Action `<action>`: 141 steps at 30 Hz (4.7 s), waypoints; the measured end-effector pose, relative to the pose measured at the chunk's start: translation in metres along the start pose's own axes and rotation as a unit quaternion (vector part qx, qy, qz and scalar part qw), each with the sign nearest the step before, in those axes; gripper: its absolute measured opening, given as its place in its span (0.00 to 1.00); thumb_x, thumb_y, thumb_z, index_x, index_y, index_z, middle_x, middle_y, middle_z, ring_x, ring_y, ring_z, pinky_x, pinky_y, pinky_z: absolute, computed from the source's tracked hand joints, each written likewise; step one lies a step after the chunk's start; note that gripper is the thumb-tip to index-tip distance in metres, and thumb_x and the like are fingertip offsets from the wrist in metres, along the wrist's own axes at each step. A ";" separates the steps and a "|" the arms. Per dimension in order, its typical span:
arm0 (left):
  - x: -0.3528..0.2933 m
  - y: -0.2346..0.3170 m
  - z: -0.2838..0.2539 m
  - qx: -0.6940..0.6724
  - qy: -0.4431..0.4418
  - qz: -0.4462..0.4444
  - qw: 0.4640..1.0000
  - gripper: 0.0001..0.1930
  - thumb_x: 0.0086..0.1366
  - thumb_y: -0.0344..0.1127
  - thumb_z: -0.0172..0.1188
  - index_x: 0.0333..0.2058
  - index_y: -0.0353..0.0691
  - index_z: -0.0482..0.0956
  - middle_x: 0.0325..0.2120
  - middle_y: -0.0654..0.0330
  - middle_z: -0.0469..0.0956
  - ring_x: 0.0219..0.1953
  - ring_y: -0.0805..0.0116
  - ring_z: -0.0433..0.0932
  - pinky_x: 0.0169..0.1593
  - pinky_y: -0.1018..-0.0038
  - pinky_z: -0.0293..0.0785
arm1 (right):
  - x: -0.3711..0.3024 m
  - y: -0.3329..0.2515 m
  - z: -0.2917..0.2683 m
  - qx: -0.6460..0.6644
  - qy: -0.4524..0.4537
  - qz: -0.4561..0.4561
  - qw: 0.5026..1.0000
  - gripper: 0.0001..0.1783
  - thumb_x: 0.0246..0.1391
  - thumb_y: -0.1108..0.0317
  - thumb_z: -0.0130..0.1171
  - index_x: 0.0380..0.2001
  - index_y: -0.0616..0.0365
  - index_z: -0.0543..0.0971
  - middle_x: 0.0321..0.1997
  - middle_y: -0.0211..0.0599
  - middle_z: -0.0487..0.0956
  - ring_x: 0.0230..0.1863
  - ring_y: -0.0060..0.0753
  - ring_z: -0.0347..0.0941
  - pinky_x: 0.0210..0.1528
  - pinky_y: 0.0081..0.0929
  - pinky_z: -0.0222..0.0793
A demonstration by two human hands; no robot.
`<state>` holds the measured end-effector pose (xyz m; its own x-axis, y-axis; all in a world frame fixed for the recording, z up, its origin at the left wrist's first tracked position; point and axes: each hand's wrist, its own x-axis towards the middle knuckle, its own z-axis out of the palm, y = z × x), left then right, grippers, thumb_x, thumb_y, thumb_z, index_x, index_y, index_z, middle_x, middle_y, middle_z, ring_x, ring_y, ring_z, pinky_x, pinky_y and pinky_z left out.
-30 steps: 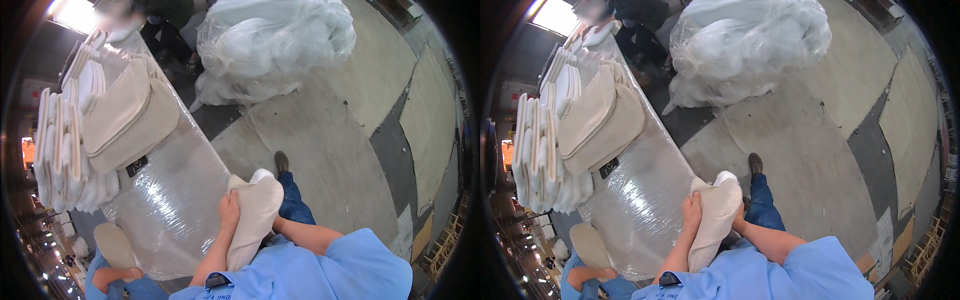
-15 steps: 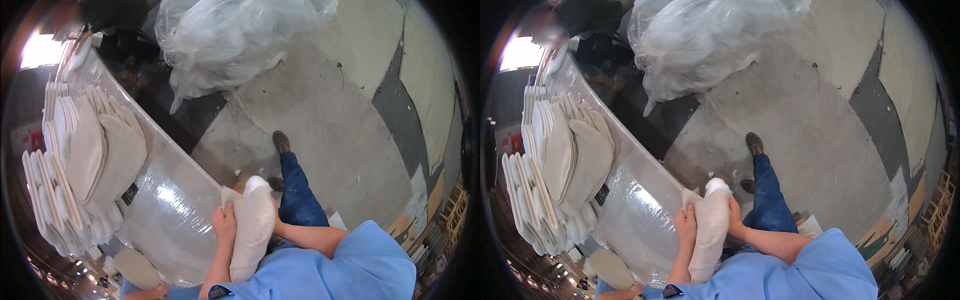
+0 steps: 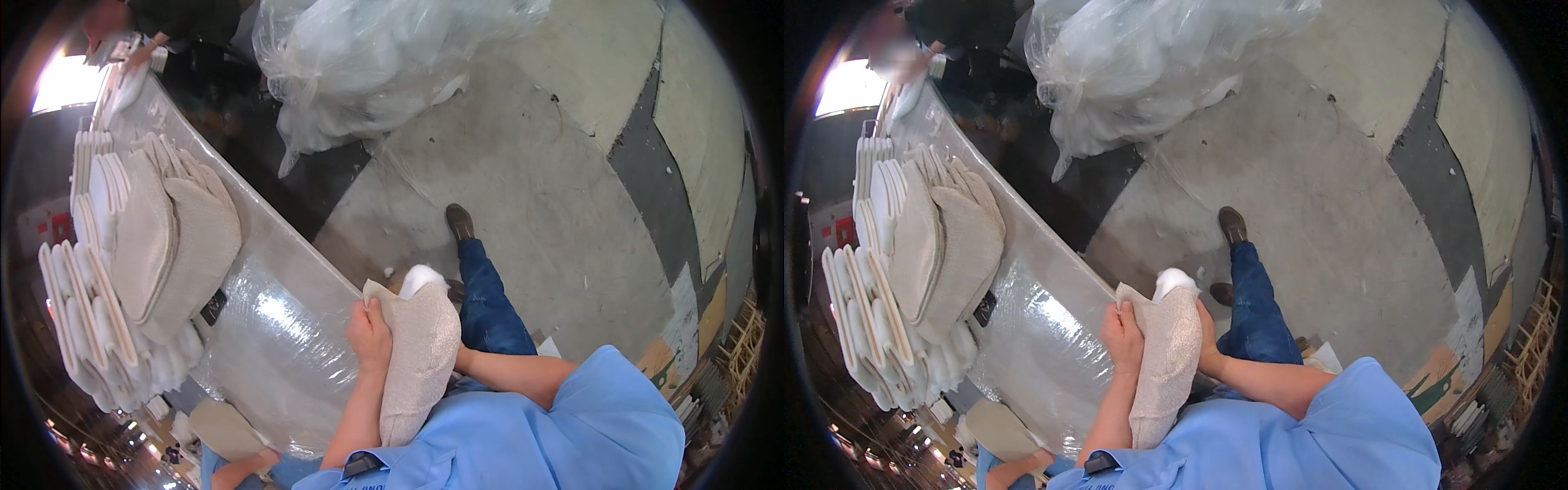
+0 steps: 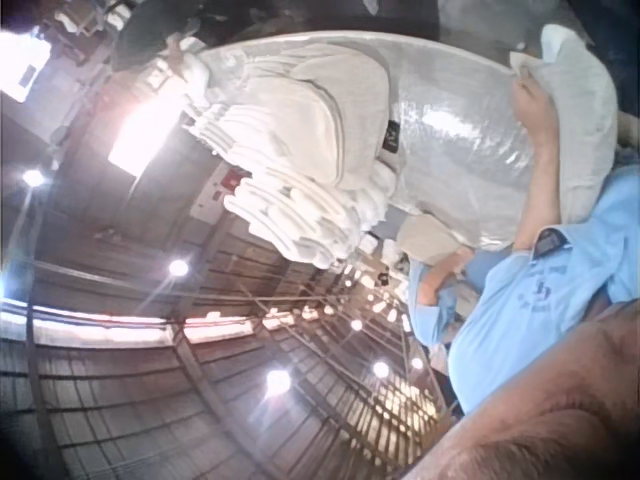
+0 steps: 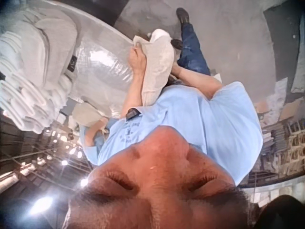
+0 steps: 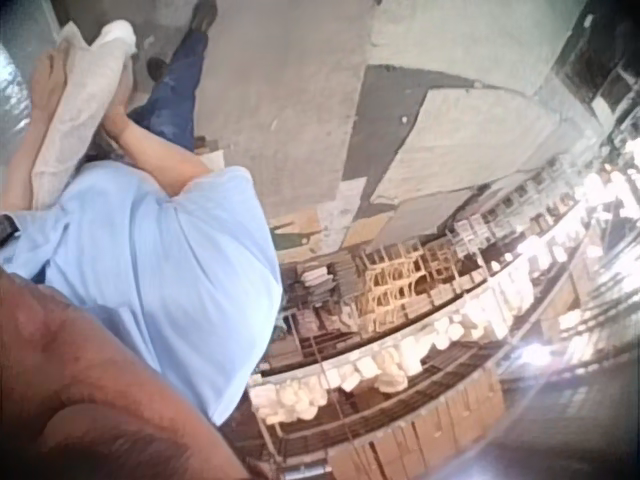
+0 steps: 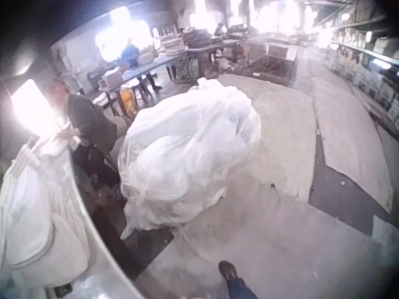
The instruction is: The person inserts white foam pads into beige fabric covers, aligns edges, and stacks the finished cushions on a table. The person repeats this process for multiple units while coworkers perform similar tasks nearby.
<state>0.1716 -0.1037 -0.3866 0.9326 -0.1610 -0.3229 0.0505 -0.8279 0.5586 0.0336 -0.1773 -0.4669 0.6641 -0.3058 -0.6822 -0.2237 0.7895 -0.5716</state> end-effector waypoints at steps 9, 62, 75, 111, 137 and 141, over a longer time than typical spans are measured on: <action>0.001 0.010 -0.021 -0.004 0.015 0.209 0.978 0.09 0.72 0.28 0.61 0.48 0.36 0.82 0.41 0.51 0.79 0.38 0.57 0.79 0.44 0.65 0.75 | -0.006 -0.075 -0.022 -0.080 0.075 -0.114 0.987 0.08 0.72 0.69 0.55 0.50 0.58 0.77 0.43 0.28 0.77 0.42 0.19 0.71 0.49 0.23 0.70; 0.074 0.088 0.041 -0.073 -0.469 -0.075 0.877 0.13 0.69 0.33 0.67 0.25 0.37 0.80 0.20 0.73 0.74 0.25 0.83 0.68 0.28 0.77 0.64 | 0.039 -0.062 0.020 0.048 0.214 -0.009 0.976 0.21 0.80 0.53 0.45 0.37 0.56 0.76 0.34 0.27 0.73 0.37 0.20 0.65 0.42 0.26 0.66; 0.046 0.050 0.041 -0.179 -0.174 0.029 0.968 0.11 0.71 0.33 0.68 0.31 0.31 0.83 0.27 0.67 0.74 0.32 0.79 0.71 0.37 0.78 0.67 | 0.090 -0.095 0.032 0.028 0.116 0.089 0.989 0.19 0.77 0.51 0.52 0.35 0.53 0.76 0.27 0.22 0.70 0.30 0.16 0.65 0.32 0.24 0.64; 0.048 0.019 0.072 -0.144 -0.203 -0.025 0.968 0.15 0.59 0.38 0.65 0.21 0.31 0.77 0.32 0.42 0.77 0.39 0.46 0.78 0.47 0.56 0.76 | 0.127 -0.029 -0.051 -0.093 0.069 0.243 0.963 0.06 0.64 0.67 0.63 0.36 0.58 0.82 0.36 0.40 0.85 0.34 0.38 0.83 0.39 0.39 0.80; -0.085 -0.077 -0.046 -0.034 -0.042 -0.034 0.998 0.18 0.77 0.48 0.54 0.44 0.37 0.77 0.36 0.39 0.82 0.41 0.36 0.81 0.44 0.47 0.73 | 0.096 -0.189 0.032 -0.471 -0.286 0.201 0.810 0.29 0.66 0.43 0.63 0.52 0.59 0.86 0.50 0.42 0.87 0.50 0.41 0.84 0.53 0.45 0.79; -0.088 -0.066 -0.036 -0.028 0.068 -0.030 0.997 0.16 0.79 0.46 0.49 0.41 0.38 0.73 0.35 0.37 0.81 0.40 0.30 0.79 0.42 0.42 0.71 | 0.039 -0.190 0.127 -0.789 -0.483 0.068 0.374 0.27 0.62 0.44 0.66 0.49 0.57 0.87 0.50 0.47 0.87 0.52 0.46 0.84 0.54 0.44 0.78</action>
<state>0.0991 -0.0156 -0.3676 0.9672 -0.0344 -0.2516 0.1233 -0.8025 0.5838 0.1925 -0.2720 -0.3273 0.3467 0.6172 -0.7063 0.0615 -0.7663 -0.6395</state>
